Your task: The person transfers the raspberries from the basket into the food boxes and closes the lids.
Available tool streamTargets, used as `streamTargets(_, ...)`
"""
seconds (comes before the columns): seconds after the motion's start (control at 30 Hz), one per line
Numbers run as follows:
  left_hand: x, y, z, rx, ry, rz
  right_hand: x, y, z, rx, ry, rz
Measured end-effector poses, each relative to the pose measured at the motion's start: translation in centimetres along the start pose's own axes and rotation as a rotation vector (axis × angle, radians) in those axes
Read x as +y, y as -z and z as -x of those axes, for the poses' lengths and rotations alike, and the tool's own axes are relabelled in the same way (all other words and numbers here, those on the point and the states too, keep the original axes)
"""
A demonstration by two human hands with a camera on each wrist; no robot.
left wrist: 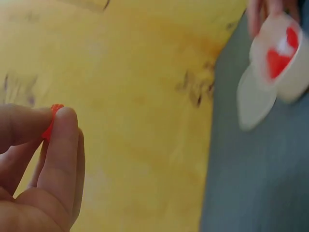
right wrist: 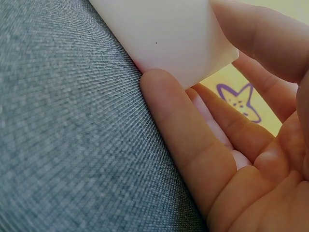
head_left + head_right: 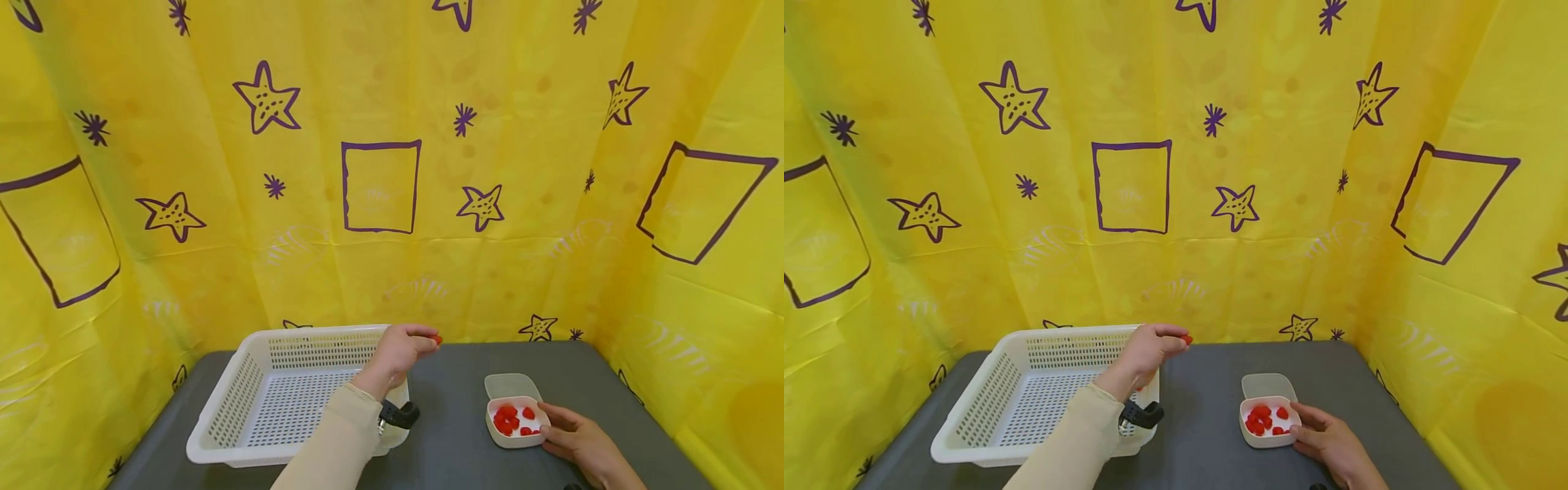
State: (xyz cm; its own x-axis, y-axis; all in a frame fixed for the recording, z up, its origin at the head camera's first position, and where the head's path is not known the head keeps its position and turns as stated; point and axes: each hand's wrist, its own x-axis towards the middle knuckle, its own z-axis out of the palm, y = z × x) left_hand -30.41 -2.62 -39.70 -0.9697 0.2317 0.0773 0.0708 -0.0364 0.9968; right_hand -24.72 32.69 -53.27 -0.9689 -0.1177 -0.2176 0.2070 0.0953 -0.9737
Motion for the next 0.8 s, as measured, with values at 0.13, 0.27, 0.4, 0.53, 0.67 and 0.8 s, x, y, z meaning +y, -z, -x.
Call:
streamTargets(0.13, -1.0, -4.2, 1.1, -0.027, -0.016, -0.034, 0.0, 0.1, 0.0, -0.017, 0.008, -0.001)
streamTargets(0.27, -3.4, -7.9, 1.6, 0.004, 0.005, -0.045, 0.1, 0.2, 0.1, -0.027, 0.017, -0.006)
streamTargets(0.4, -6.2, -10.6, 1.5, 0.057, 0.060, -0.074, 0.2, 0.2, 0.1, -0.036, 0.027, -0.010)
streamTargets(0.53, -8.5, -12.0, 1.2, 0.086, 0.101, -0.092, 0.3, 0.2, 0.1, -0.041, 0.031, -0.010)
streamTargets(0.67, -9.8, -12.7, 0.9, 0.104, 0.095, -0.082, 0.3, 0.2, 0.0, -0.038, 0.030, -0.006)
streamTargets(0.8, -10.3, -13.1, 0.8, 0.109, 0.074, -0.081, 0.3, 0.2, 0.0, -0.034, 0.030, -0.005)
